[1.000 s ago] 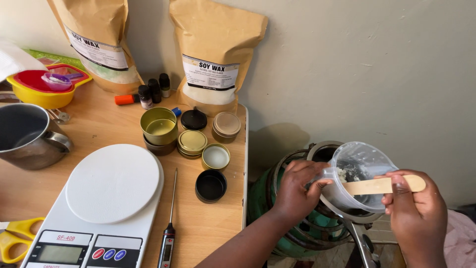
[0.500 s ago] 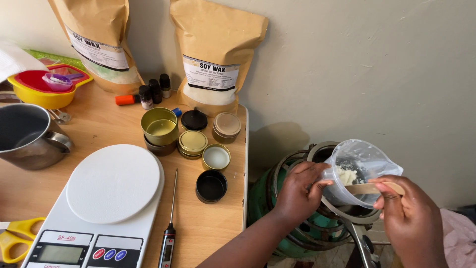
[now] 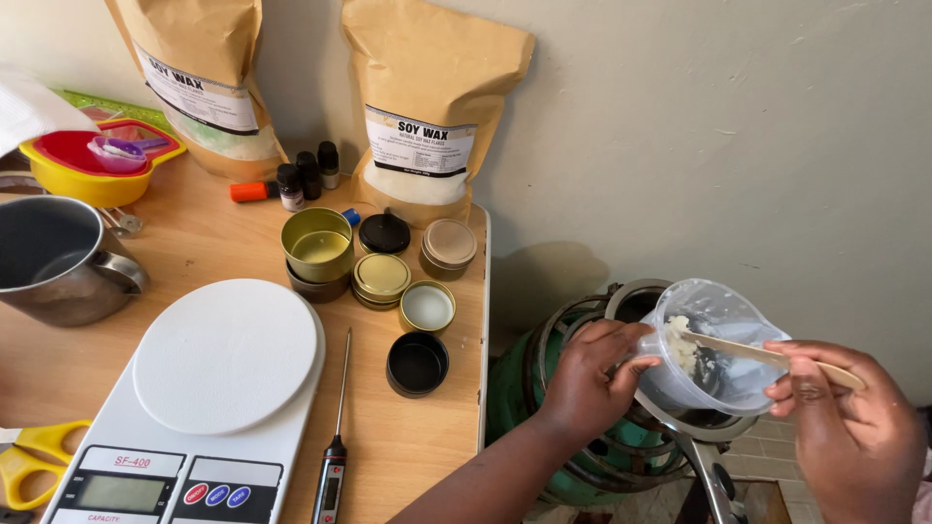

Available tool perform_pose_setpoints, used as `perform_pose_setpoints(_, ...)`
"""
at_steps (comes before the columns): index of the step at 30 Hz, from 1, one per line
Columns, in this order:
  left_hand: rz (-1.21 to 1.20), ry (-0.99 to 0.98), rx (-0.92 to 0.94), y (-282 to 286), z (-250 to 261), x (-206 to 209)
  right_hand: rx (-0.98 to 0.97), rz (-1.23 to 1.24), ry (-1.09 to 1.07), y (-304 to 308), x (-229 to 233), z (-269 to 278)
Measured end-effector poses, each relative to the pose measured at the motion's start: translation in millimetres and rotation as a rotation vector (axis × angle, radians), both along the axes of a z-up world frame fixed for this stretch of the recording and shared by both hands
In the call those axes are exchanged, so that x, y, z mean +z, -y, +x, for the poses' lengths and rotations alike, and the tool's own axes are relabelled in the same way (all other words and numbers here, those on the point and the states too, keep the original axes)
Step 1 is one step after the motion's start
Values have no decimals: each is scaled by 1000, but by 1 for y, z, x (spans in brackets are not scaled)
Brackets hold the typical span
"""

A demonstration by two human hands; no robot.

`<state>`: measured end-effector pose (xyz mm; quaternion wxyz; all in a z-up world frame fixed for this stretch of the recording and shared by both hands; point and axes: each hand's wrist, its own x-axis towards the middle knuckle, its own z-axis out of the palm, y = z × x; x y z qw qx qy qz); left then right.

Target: Stirring wax in a pitcher over a heat source and checking its temperature with a digital thermometer

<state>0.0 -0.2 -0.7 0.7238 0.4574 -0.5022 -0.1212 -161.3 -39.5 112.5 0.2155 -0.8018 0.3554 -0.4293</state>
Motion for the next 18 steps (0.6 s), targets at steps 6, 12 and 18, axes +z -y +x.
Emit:
perform_pose_setpoints(6,7,4,11,0,0,-2,-123,-41,25,3,-10,1)
perform_pose_setpoints(12,-10,11,34,1,-1,-1,-133,-45,-24,-2,-9,9)
perform_pose_setpoints(18,-25,12,16,0,1,0,-101,24,6,6,-16,10)
